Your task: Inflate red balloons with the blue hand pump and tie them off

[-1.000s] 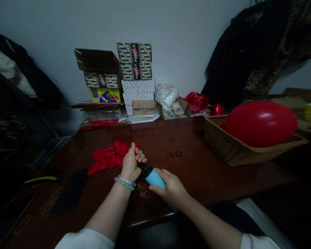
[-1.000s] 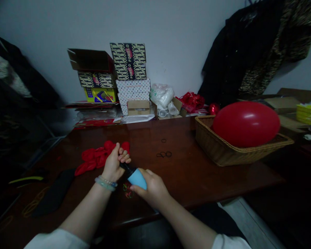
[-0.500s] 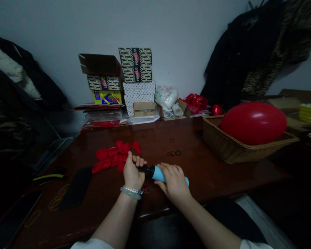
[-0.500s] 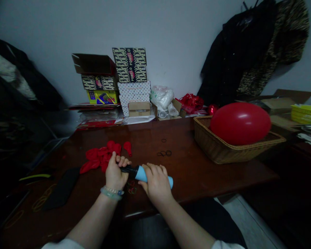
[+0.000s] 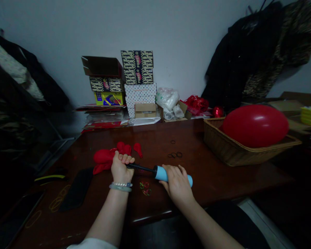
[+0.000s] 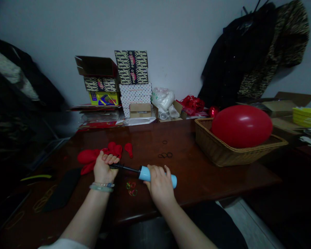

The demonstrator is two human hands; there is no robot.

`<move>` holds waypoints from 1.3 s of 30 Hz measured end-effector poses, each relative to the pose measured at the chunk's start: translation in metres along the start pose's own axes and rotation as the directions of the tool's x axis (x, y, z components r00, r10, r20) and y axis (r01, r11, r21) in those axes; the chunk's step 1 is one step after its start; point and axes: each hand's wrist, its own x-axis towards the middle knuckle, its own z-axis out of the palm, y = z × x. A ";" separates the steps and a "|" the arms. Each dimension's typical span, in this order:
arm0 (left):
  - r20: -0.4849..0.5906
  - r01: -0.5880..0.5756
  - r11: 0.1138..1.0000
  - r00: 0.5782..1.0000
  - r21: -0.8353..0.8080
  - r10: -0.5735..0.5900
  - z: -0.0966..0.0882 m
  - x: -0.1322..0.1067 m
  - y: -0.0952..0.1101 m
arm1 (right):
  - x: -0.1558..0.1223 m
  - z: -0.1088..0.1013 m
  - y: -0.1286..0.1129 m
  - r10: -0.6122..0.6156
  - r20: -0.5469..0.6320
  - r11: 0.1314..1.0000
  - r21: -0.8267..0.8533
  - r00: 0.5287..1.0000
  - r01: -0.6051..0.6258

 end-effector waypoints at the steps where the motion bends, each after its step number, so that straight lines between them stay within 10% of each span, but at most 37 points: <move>1: -0.003 0.001 1.000 1.000 -0.002 -0.001 0.000 0.001 0.000 | 0.000 -0.001 0.001 0.009 0.010 1.000 -0.005 1.000 -0.009; 12: -0.031 0.021 0.998 0.999 -0.051 -0.023 -0.004 0.007 0.010 | 0.004 -0.019 0.014 -0.011 0.055 0.999 0.034 0.998 0.009; 39: -0.050 0.068 0.992 0.997 0.102 -0.063 -0.004 -0.030 -0.060 | -0.002 0.005 0.004 -0.008 -0.046 1.000 0.007 0.999 0.008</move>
